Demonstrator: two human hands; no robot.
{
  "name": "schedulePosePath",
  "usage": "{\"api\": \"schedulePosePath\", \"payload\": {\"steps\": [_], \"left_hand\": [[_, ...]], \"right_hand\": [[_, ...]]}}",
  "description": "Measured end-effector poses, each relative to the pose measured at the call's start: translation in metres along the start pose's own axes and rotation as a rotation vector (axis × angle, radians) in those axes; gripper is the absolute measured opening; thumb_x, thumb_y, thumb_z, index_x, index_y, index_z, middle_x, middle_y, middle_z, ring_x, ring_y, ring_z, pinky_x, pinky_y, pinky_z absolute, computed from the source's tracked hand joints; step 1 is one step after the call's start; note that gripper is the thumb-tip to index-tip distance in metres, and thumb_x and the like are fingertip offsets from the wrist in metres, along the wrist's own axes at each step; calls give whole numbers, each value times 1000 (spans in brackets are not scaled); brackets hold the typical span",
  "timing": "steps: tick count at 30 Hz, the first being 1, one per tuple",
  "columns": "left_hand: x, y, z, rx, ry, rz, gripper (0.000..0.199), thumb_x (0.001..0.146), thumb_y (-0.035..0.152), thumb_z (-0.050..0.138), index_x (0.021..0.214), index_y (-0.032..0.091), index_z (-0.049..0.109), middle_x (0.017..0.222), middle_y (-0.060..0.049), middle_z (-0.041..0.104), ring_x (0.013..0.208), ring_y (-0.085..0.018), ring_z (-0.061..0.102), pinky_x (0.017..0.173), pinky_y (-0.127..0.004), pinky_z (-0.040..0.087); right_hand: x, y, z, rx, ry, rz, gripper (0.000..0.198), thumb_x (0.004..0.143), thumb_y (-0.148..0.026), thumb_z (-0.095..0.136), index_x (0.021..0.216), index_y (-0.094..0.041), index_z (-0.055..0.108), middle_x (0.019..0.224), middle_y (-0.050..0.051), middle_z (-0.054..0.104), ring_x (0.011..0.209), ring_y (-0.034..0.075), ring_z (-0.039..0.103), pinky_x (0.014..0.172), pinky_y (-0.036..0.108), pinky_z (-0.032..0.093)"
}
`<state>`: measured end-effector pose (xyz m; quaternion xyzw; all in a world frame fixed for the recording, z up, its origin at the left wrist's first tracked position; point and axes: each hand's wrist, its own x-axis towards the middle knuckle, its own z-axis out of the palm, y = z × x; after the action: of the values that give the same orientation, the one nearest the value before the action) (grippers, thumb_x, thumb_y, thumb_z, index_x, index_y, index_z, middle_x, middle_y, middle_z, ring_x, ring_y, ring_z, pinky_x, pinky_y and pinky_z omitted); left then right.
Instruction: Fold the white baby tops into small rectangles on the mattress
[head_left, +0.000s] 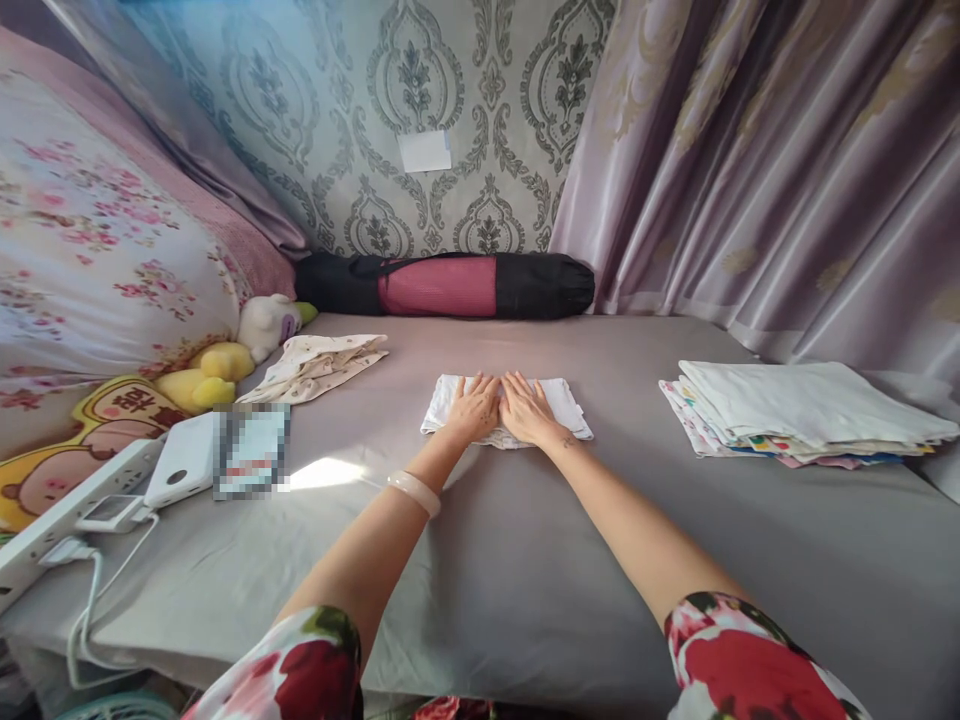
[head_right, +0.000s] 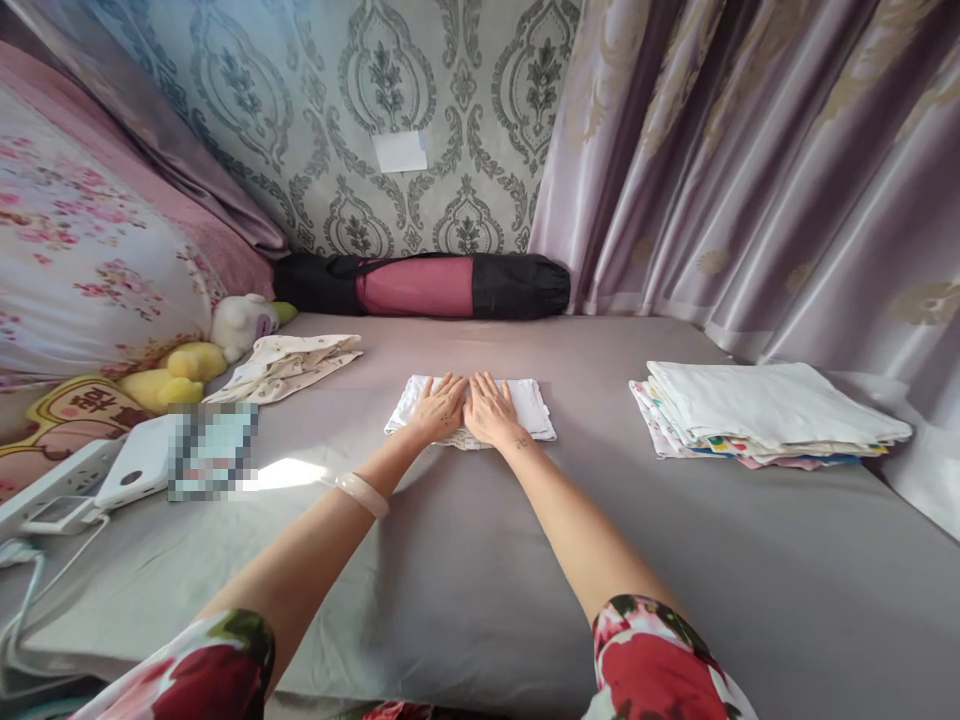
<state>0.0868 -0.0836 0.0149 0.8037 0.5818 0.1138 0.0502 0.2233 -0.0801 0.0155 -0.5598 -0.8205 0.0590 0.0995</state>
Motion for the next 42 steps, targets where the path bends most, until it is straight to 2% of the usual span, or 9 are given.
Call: {"api": "schedulePosePath", "payload": {"steps": [3, 7, 17, 21, 27, 31, 38, 42], "left_hand": [[-3, -1, 5, -4, -53, -11, 49, 100, 28, 22, 146, 14, 34, 154, -8, 36, 145, -24, 26, 118, -48, 19], [-3, -1, 7, 5, -54, -20, 50, 100, 30, 21, 147, 15, 33, 154, -8, 35, 144, -25, 26, 117, -50, 21], [4, -6, -3, 18, -71, -3, 48, 101, 32, 23, 143, 14, 37, 150, -11, 42, 142, -24, 31, 116, -50, 24], [6, -9, -3, 53, 38, -1, 49, 101, 32, 22, 144, 13, 37, 153, -10, 38, 145, -24, 26, 117, -49, 20], [4, -9, 10, 23, -28, 28, 52, 101, 35, 20, 145, 13, 36, 152, -9, 40, 143, -25, 29, 116, -48, 23], [4, -9, 11, 23, -33, 15, 52, 101, 36, 21, 145, 13, 36, 151, -10, 40, 143, -26, 30, 116, -48, 23], [-2, -5, 3, 38, -21, -14, 52, 102, 37, 22, 145, 13, 36, 152, -10, 38, 143, -25, 29, 117, -47, 23], [-5, -10, 1, 65, 44, -72, 53, 102, 37, 19, 145, 12, 36, 152, -12, 39, 144, -25, 28, 117, -48, 21]], "right_hand": [[-2, 4, 9, 5, 6, -13, 57, 97, -26, 23, 149, -6, 31, 156, 11, 30, 145, 23, 20, 118, 44, 13], [-3, 5, 14, 0, 26, -7, 56, 97, -27, 23, 149, -8, 33, 154, 10, 33, 144, 23, 23, 118, 45, 14], [3, 6, -1, 79, -39, 29, 56, 97, -26, 21, 149, -10, 32, 154, 9, 33, 144, 23, 23, 117, 49, 16], [3, 8, -2, 46, 30, 42, 55, 98, -27, 21, 148, -7, 32, 155, 10, 31, 145, 23, 19, 118, 50, 11], [-2, 8, 8, 44, 55, 24, 52, 98, -26, 23, 146, -11, 37, 151, 11, 39, 141, 24, 28, 116, 49, 17], [-2, 8, 9, 54, 71, 24, 51, 98, -26, 23, 145, -13, 39, 149, 11, 41, 139, 24, 31, 116, 49, 18], [-2, 11, 6, 75, 3, 44, 53, 99, -27, 21, 149, -11, 32, 155, 10, 31, 144, 22, 21, 117, 48, 16], [-8, 16, 0, 55, 14, 86, 55, 100, -30, 20, 150, -9, 29, 157, 11, 26, 146, 22, 17, 118, 48, 12]]}}
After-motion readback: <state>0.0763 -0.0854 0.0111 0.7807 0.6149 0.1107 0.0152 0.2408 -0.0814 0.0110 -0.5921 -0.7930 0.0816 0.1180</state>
